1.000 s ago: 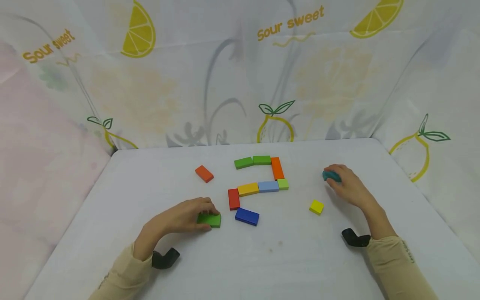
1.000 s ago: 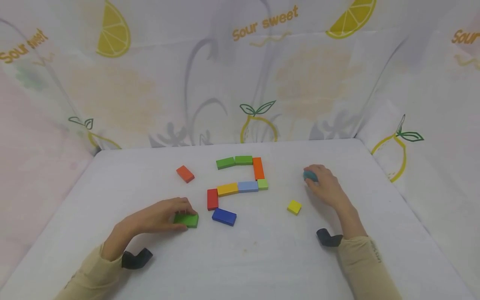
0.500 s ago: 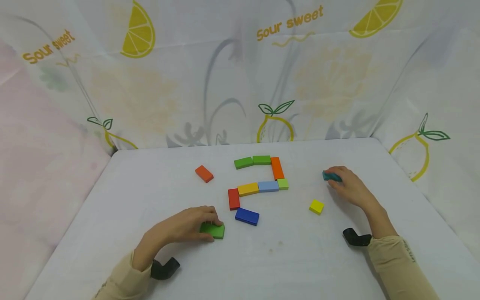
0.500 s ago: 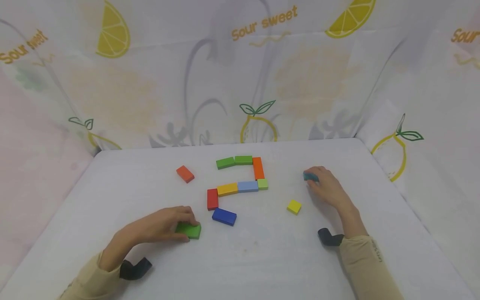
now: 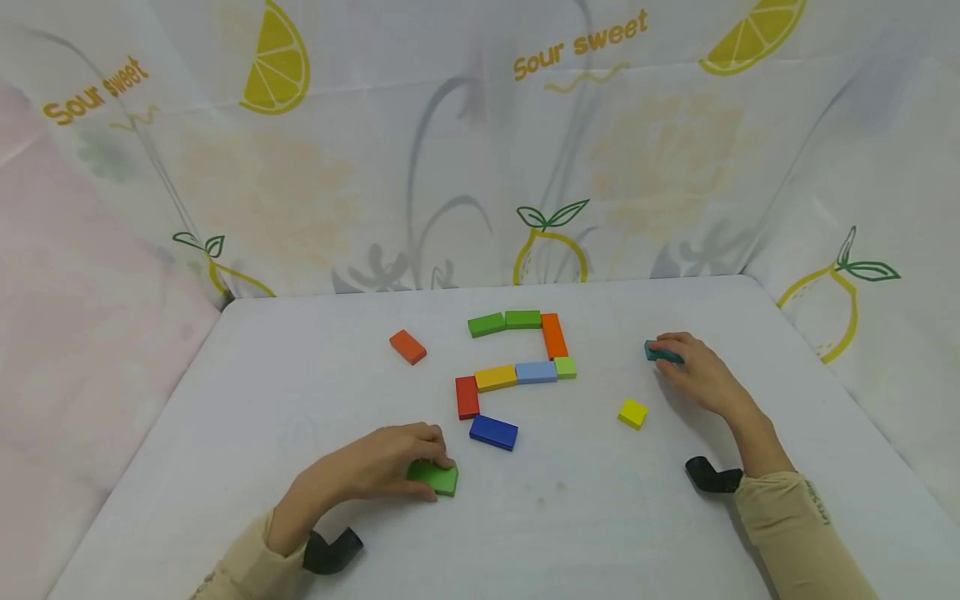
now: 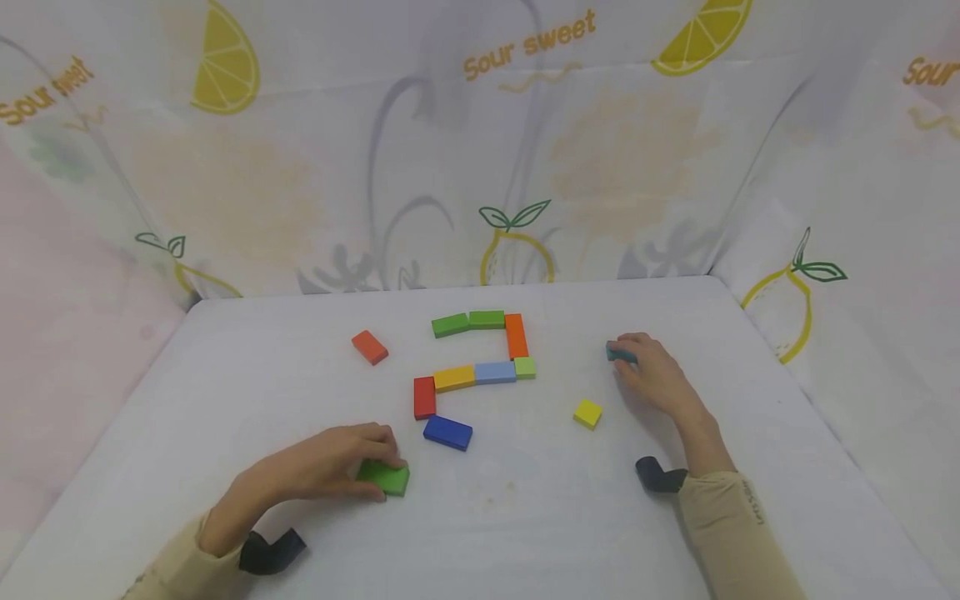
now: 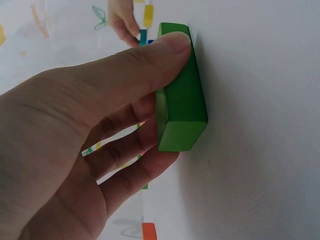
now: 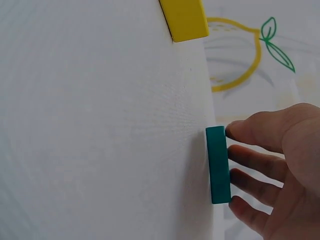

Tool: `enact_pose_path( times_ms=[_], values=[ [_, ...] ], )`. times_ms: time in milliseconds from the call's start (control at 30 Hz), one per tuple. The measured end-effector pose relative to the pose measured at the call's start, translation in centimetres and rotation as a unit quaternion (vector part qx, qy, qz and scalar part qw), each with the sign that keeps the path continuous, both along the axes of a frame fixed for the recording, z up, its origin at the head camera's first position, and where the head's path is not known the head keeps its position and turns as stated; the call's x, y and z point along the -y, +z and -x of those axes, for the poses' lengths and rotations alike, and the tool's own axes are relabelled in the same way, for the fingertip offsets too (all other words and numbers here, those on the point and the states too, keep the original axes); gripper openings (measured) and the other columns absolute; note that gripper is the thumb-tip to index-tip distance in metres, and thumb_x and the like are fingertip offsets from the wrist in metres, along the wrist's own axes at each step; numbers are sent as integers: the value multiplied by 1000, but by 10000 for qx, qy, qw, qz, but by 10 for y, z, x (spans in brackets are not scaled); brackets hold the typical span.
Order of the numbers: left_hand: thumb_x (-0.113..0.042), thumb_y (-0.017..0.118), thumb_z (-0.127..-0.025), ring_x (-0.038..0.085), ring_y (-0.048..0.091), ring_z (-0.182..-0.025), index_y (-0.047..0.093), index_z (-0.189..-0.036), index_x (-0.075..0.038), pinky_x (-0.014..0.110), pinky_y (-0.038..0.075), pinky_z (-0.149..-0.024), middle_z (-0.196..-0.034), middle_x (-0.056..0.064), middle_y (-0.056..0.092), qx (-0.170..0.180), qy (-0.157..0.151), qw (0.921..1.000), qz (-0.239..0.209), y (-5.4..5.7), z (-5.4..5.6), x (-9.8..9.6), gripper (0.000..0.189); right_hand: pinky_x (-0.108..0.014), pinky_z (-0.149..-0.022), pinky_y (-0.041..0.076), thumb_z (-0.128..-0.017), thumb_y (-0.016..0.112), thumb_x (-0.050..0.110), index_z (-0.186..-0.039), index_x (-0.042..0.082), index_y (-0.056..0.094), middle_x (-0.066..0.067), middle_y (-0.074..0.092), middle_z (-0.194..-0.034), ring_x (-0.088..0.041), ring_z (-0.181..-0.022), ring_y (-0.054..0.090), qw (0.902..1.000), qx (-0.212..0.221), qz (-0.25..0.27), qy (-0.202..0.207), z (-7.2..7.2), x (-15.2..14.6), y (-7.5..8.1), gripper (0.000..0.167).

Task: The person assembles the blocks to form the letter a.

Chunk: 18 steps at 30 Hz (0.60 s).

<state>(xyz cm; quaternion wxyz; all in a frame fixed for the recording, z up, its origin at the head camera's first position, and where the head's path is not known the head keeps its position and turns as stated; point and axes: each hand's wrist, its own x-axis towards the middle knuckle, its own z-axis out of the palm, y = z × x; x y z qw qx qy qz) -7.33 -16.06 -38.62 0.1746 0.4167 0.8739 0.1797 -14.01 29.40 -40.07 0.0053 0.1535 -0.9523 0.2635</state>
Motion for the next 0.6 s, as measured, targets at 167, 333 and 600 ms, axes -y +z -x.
enact_pose_path(
  times_ms=[167, 333, 600],
  values=[
    [-32, 75, -80, 1, 52, -90, 68, -113, -22, 17, 48, -82, -100, -10, 58, -12, -143, 9999, -6, 0, -4, -7, 36, -62, -97, 34, -93, 54, 7, -126, -7, 53, -29, 43, -134, -49, -122, 40, 10000, 74, 59, -4, -1, 0, 0, 36],
    [-34, 74, -80, 1, 52, -90, 68, -115, -22, 16, 47, -82, -101, -10, 58, -72, -254, 9996, -56, -1, -9, -14, 37, -62, -98, 33, -96, 54, 13, -128, -5, 52, -27, 42, -136, -48, -123, 39, 9997, 201, 145, 36, -1, 2, 1, 37],
    [-34, 69, -85, 2, 53, -97, 64, -120, -24, 19, 48, -87, -110, -9, 59, -313, -405, 9986, -116, -1, -14, -16, 37, -61, -97, 35, -95, 54, 12, -127, -4, 54, -26, 43, -135, -47, -122, 41, 9996, 171, 215, 116, -2, 5, -1, 36]
  ],
)
